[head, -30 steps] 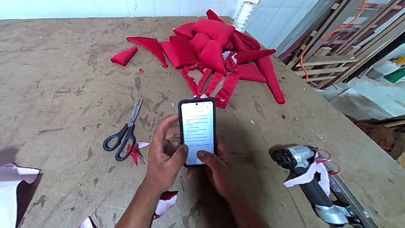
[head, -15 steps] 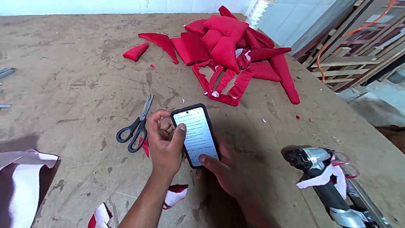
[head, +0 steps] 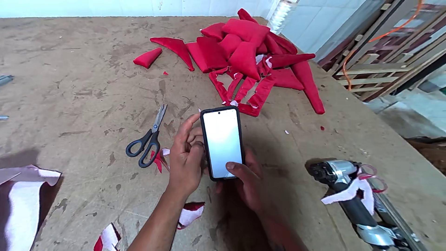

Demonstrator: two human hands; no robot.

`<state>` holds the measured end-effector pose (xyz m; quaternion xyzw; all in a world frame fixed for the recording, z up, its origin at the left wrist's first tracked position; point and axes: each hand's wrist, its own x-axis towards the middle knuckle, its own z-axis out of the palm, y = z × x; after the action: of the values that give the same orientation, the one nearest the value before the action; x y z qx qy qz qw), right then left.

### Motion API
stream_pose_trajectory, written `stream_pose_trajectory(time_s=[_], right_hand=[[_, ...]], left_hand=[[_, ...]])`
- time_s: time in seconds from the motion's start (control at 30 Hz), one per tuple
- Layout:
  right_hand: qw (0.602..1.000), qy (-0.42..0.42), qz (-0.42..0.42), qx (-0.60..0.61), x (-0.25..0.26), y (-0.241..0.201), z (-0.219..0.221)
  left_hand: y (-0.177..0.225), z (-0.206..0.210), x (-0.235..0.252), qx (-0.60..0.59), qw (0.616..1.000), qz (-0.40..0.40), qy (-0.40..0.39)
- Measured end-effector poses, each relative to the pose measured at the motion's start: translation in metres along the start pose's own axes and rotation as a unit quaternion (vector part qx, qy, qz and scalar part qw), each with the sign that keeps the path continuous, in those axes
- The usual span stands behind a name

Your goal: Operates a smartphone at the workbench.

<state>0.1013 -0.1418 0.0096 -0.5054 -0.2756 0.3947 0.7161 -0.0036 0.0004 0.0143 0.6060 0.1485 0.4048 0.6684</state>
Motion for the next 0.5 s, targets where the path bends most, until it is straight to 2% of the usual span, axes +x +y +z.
stream_pose_trajectory(time_s=[0.17,0.5], right_hand=[[1.000,0.013,-0.006,0.003,0.0005,-0.0013,-0.0023],[1.000,0.009,-0.016,0.001,0.0019,0.0000,-0.0027]], left_hand=[[-0.0022,0.0007,-0.0018,0.026,0.998,-0.034,-0.036],[-0.0067,0.0006,-0.0042,0.014,0.998,-0.058,-0.022]])
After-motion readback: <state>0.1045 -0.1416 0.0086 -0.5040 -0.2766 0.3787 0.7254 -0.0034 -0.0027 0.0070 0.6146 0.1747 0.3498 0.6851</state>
